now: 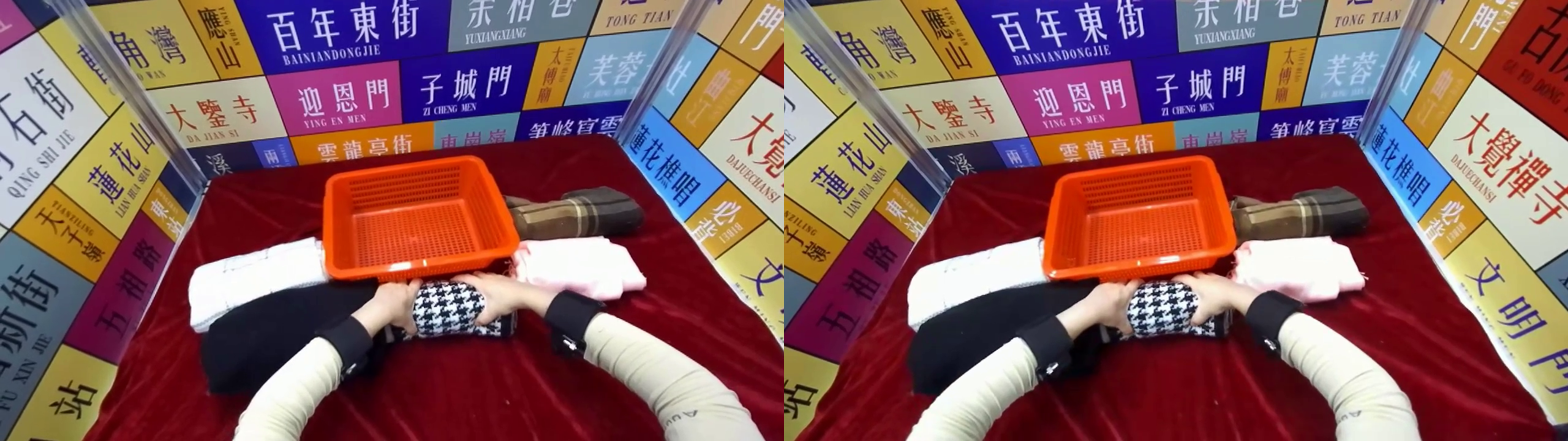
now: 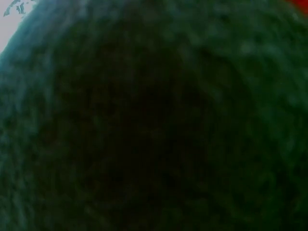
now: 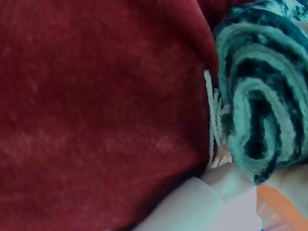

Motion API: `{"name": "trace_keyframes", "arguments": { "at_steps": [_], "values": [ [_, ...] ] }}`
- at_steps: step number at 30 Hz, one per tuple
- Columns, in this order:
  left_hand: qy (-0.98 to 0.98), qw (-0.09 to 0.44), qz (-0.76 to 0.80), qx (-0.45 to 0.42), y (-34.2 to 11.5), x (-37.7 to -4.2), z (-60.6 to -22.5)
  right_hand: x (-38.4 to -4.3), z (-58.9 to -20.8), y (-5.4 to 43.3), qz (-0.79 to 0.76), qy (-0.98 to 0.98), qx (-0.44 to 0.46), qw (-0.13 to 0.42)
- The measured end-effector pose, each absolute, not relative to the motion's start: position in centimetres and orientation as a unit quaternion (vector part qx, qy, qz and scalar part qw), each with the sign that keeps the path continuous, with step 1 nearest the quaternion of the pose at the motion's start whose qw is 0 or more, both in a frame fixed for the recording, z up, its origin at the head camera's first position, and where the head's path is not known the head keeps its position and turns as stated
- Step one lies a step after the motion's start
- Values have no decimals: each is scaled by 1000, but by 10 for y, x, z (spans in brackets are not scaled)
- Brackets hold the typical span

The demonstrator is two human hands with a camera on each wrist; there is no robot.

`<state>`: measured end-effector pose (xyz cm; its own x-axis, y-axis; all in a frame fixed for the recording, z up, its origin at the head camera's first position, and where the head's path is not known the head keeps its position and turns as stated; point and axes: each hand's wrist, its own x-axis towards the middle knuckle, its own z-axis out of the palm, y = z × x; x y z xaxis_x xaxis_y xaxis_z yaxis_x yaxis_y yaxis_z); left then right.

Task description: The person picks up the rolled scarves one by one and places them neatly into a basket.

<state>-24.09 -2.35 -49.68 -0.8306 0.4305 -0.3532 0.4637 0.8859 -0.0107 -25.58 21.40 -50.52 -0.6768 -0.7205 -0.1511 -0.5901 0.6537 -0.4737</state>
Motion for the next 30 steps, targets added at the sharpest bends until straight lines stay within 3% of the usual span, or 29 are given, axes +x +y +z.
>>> {"name": "trace_keyframes", "arguments": {
  "at_steps": [9,18,30],
  "values": [
    [958,147,-45,242,-24,-240,-501,-257,-508,215,-232,886,-368,159],
    [961,77,-16,267,-35,-236,-500,-252,-503,214,-265,884,-367,112],
    [958,-32,-10,286,-39,-209,-474,-229,-461,222,-248,891,-371,85]
  ]
}}
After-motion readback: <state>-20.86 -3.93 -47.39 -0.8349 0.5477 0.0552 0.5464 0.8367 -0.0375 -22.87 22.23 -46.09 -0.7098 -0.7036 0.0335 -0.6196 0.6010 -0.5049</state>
